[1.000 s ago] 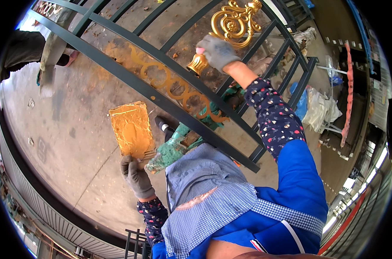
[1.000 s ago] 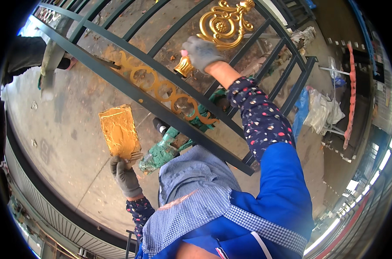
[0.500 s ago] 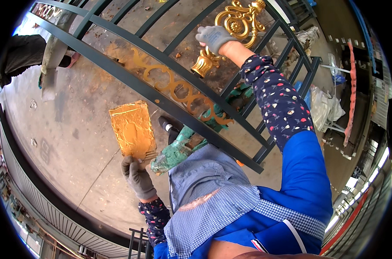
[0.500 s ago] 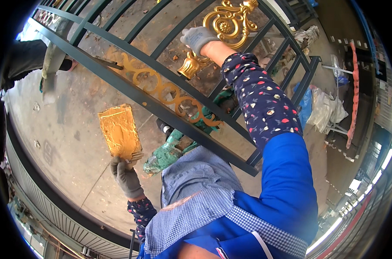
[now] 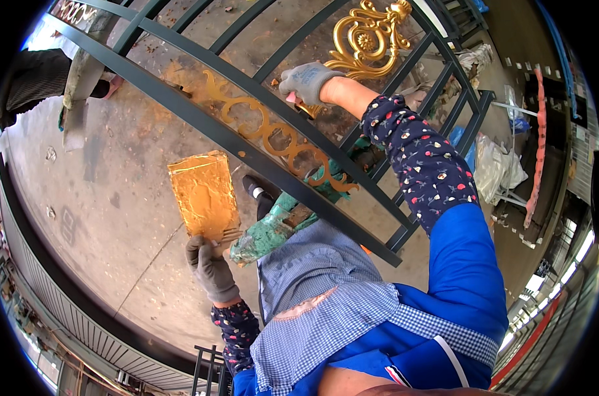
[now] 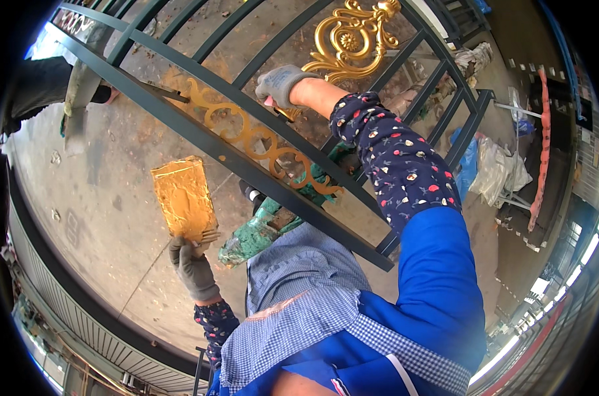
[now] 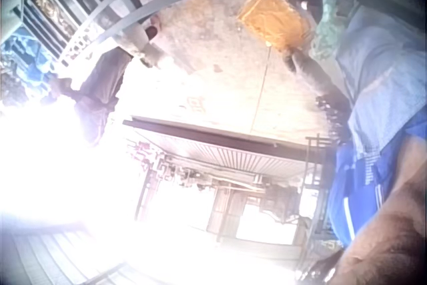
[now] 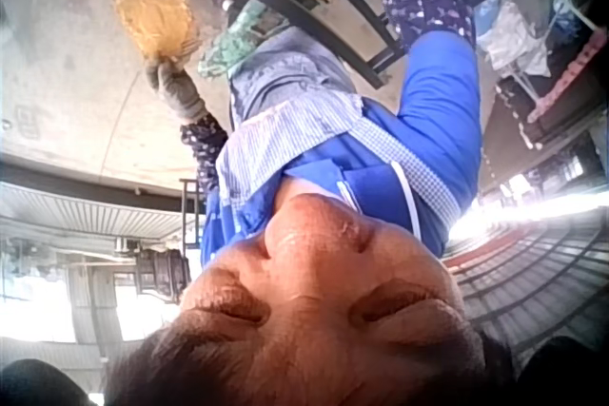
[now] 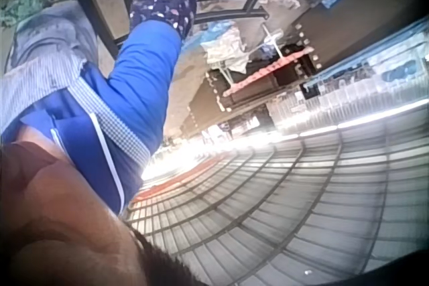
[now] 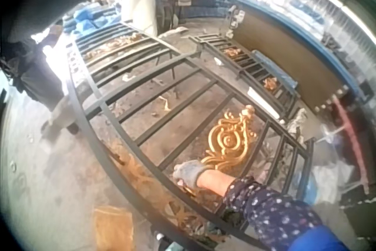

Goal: The person uses a small brush to apply gold paint to the ornate scrollwork and horizontal bars of a metal gate. They hold a rectangular gold paint container in their left hand while painting with their right hand, working on the decorative elements and the frame of the gate.

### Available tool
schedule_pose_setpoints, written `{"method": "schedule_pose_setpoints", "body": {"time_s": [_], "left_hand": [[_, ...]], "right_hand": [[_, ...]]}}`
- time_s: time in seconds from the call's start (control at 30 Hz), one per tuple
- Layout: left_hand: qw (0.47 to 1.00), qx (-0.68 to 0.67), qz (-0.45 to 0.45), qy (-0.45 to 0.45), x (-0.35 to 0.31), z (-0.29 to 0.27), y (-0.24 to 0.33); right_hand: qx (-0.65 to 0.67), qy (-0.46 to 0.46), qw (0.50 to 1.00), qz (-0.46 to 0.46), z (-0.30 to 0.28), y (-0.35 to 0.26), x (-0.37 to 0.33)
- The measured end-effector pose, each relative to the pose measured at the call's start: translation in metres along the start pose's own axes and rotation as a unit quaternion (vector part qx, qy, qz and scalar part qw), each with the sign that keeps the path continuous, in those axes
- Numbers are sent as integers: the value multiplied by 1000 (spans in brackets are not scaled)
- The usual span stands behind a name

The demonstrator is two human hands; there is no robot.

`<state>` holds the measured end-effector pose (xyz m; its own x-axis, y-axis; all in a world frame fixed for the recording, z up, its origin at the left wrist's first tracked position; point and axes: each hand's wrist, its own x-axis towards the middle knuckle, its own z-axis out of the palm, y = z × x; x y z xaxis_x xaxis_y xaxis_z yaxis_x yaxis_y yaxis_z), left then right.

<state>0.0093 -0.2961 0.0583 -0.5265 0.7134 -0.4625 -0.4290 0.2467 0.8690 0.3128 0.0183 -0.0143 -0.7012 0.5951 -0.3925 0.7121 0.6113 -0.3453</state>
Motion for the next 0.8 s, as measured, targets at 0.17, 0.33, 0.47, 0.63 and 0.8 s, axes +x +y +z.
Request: {"method": "schedule_pose_setpoints", "body": {"time_s": [0.17,0.33,0.47,0.63,0.8], "left_hand": [[1000,10,3,-2,-1,-1,-2],[1000,8,2,-4,0,3,-2],[1000,12,0,-19,0,4,-4],[1000,12,-8,-16,-4,18,-3],[999,22,-12,-38,-7,29,-5]], "right_hand": [[-136,51,989,27,-3,9,0],[57,238,969,-28,22,10,-60],[137,343,929,9,58,-8,-91],[157,363,919,4,78,-11,-100],[118,333,935,-33,99,-2,-107]]}}
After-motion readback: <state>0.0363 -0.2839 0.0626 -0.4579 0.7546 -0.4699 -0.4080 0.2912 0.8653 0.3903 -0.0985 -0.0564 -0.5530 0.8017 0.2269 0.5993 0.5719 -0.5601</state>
